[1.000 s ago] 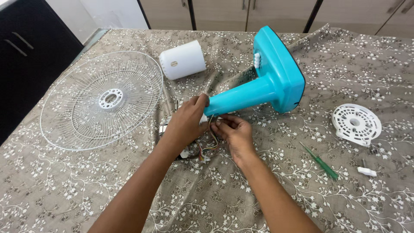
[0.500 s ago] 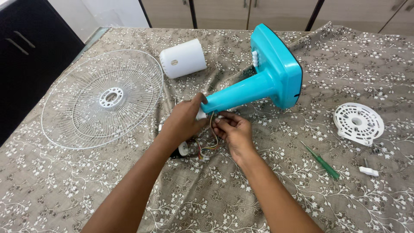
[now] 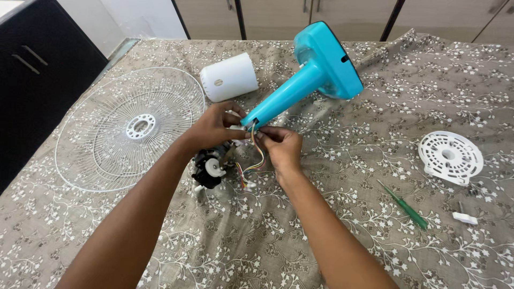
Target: The person assembles an electric fan by connecting the motor to the neck housing, securing it with a screw, and attaching the front hub cover. The person uses a screwdriver to tighten screws and aligns the components on a table.
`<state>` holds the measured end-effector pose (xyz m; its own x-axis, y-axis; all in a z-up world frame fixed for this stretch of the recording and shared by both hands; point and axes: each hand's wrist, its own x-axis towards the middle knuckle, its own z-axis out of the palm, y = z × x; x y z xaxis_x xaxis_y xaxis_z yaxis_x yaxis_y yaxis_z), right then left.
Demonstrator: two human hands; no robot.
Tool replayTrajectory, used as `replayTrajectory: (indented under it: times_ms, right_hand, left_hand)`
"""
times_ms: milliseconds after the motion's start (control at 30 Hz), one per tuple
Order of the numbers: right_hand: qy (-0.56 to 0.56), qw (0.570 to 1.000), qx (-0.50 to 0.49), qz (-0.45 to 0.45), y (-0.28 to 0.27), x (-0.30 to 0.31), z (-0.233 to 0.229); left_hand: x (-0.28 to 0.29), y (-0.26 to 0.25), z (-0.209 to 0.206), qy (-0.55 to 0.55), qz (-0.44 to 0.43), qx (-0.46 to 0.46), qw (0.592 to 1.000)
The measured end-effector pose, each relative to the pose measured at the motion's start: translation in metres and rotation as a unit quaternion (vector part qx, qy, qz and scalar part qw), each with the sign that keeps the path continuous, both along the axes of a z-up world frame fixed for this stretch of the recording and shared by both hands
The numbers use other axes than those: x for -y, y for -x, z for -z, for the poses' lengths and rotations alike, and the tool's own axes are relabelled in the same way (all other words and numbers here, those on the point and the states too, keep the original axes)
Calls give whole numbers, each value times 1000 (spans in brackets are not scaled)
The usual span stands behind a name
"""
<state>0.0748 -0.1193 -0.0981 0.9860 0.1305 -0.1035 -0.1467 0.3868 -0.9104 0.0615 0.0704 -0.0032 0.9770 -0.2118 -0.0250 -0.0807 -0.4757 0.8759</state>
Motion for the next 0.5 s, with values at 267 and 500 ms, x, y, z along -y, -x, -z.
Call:
replayTrajectory:
  times_ms: [267,500]
  right_hand:
    - [-178,984,-10,23,-10,-25,29]
    - [-230,973,-23,15,-12,-22,34]
  left_hand:
    - [-12,-6,4,96,28,-23,995]
    - [-13,-6,-1,95,12,-33,995]
